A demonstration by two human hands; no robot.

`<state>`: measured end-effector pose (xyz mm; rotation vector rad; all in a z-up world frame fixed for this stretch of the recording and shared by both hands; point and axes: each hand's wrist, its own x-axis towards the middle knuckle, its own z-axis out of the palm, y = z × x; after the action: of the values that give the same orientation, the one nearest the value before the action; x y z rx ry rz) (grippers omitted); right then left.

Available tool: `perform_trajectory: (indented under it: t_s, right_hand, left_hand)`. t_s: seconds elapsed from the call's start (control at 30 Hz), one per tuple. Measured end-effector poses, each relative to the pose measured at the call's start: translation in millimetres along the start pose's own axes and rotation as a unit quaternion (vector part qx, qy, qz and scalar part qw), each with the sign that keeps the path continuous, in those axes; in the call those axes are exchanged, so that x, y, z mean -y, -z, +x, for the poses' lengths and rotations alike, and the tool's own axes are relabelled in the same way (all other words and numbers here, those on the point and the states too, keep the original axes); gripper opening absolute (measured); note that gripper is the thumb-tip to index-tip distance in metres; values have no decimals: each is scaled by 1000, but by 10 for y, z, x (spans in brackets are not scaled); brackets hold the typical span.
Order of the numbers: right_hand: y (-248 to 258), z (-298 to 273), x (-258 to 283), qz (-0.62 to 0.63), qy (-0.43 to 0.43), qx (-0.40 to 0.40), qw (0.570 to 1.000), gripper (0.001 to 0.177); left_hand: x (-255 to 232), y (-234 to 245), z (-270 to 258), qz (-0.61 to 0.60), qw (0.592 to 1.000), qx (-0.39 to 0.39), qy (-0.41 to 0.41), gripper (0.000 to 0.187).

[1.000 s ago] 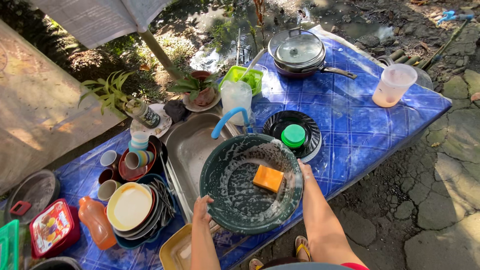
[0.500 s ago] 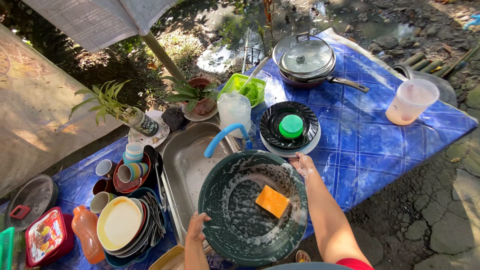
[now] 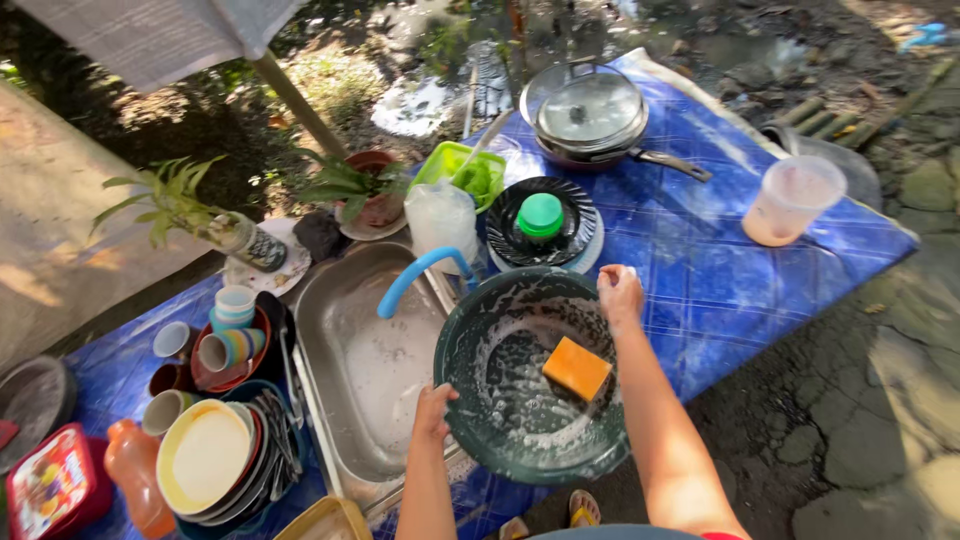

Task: The person washes various dishes and containers using a sponge and soapy water in a basin and a sink.

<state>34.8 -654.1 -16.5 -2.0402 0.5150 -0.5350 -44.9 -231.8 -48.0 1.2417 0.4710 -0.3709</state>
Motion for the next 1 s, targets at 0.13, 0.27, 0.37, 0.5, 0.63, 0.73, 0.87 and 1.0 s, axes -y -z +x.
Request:
perform_trajectory:
  t_s: [0.13,0.27,0.37,0.5,0.63,0.73,0.87,1.0]
  right_hand:
    - [-27,-386,65,-10,73,-79,994,17]
    - [-70,-665,-14,-73,58,-69,993,9]
    - [-94,-712,-74,-139,121,152,971,41]
    - [160,-599,-246,-115,247,252,928,86]
    - [775,64,-501,-99,115,72,986,66]
    - [1422,505,-845,-110,95,-30,989,82]
    - [2216,1072,-1325,-163,65,-98,980,116]
    - [2688,1714,-1711,-215,13,-40,976,143]
  left_hand:
    - [59,-566,171,-55,993,68,-79,18]
    - [-263,-858,-24,265,928,-55,-255,45]
    - [-471,-1349,-265,489,732,-143,-452,74]
    - [-483,-2293,-286,637,635,28,-437,69]
    - [-305,-3270,-146,537,672,91,-502,95]
    - [-183,-4155,46,538,707,125,-441,103]
    - [112,-5325,546,583,731,172,-309,91]
    - [565,-6270,1226,523,797,183,-242,87]
